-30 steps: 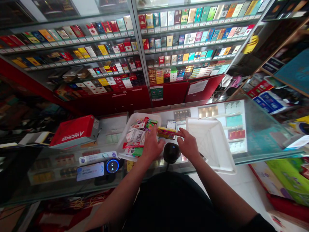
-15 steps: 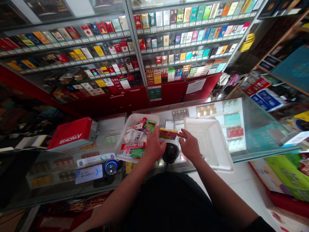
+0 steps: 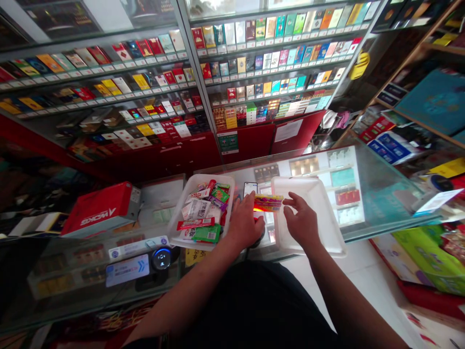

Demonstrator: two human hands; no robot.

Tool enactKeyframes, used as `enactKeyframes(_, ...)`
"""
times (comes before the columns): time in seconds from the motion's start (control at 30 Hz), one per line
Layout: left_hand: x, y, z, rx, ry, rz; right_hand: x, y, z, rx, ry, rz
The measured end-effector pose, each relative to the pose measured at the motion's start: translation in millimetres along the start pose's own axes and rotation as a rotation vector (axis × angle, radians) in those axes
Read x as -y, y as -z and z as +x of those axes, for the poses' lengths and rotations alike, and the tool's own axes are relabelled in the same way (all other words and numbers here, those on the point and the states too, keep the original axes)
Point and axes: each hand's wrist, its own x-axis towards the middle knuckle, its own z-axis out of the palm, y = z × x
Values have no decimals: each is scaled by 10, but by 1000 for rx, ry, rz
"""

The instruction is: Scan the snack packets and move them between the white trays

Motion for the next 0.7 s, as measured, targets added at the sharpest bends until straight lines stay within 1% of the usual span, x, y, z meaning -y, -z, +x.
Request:
enactKeyframes(0.17, -194, -180, 34, 87, -75, -52, -188, 182, -24, -67, -52, 11)
enactKeyframes(0.37, -385, -437, 63, 244, -140, -95, -537, 365, -102, -141, -123, -52)
enactKeyframes(0.47, -462, -548, 82, 302, -150, -97, -697, 434, -154, -152, -182, -82)
enactKeyframes(0.57, -532, -629, 111, 356, -156, -86, -803, 486, -203, -156, -224, -106)
enactKeyframes(0.7, -608, -718, 156, 411, -174, -75, -886, 546, -246, -176, -253, -125)
